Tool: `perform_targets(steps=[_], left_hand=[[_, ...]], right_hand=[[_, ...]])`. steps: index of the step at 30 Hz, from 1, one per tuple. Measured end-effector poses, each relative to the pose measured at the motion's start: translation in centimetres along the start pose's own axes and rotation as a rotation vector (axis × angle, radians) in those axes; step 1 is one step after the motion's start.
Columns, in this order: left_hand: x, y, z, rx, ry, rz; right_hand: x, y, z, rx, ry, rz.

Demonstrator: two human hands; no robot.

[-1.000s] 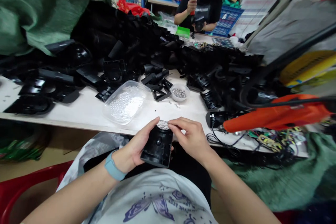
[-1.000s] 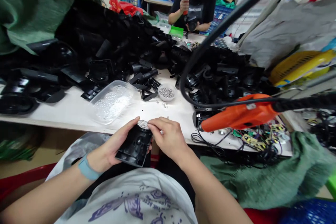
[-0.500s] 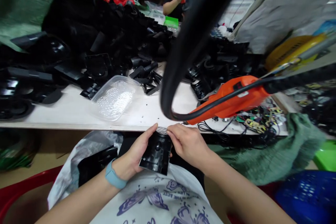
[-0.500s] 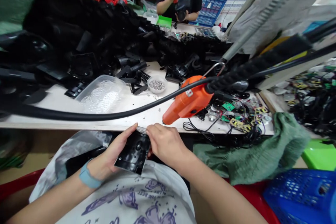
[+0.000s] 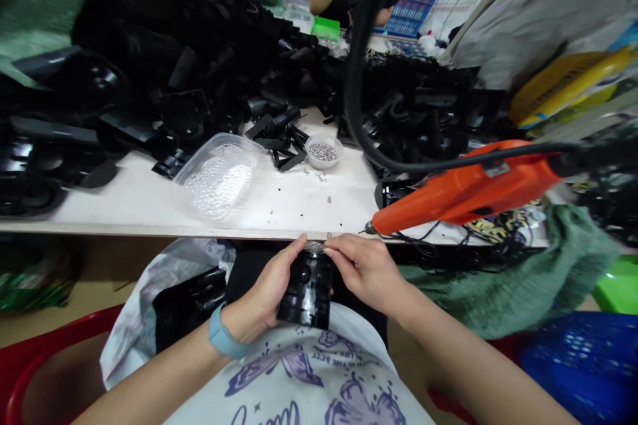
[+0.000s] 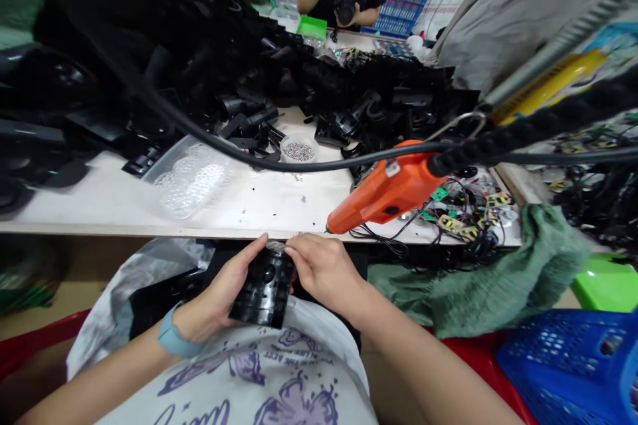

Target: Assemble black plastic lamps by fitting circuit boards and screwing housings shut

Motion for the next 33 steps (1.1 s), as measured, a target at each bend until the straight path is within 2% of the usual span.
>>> perform_targets(steps=[6,11,17,22,25,27,30,33], left_hand=[[-0.2,0.0,0.7,-0.008,0.001,-0.001],[-0.7,0.3,0.1,-0.018,0.071,0.009],[-1.1,-0.1,-0.5,-0.159,0.007,-0.060],[-1.0,-1.0,0.6,-0.188,-0.027,-0.084],[-1.0,-1.8,1.2,-0.175,-0.030,-0.095],[-1.1,-2.3,1.1,-0.170,-0.007,-0.114],[-1.3,-2.4,-0.1,-0.132,-0.018,-0.138],[-1.8,-1.3,-2.2,-0.088,-0.081,-0.167]], right_hand=[[0.7,-0.2,-0.6,0.005,0.048,0.032],[0.3,0.3,0.1,-0.003,-0.049,0.041],[0.9,-1.2,-0.1,-0.005,-0.088,-0.103],[2.7,-2.1,-0.5,0.095,-0.054,-0.188],[3.6,-1.9,-0.5,0.059,-0.071,-0.210],[4.0,-1.3,-0.8,-0.013,-0.080,-0.238],[4.8,0.8,-2.7,0.027,-0.117,-0.382],[6.4,4.8,-6.3,0.225,-0.345,-0.556]])
Point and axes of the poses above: each hand's wrist, its own x-axis away from the middle knuckle, its own y-axis out of the back of the hand, z = x × y, the point moved 1 cm from there along -x, towards the middle knuckle, and after that the axes turned 4 degrees about x, right-handed, at the moved point
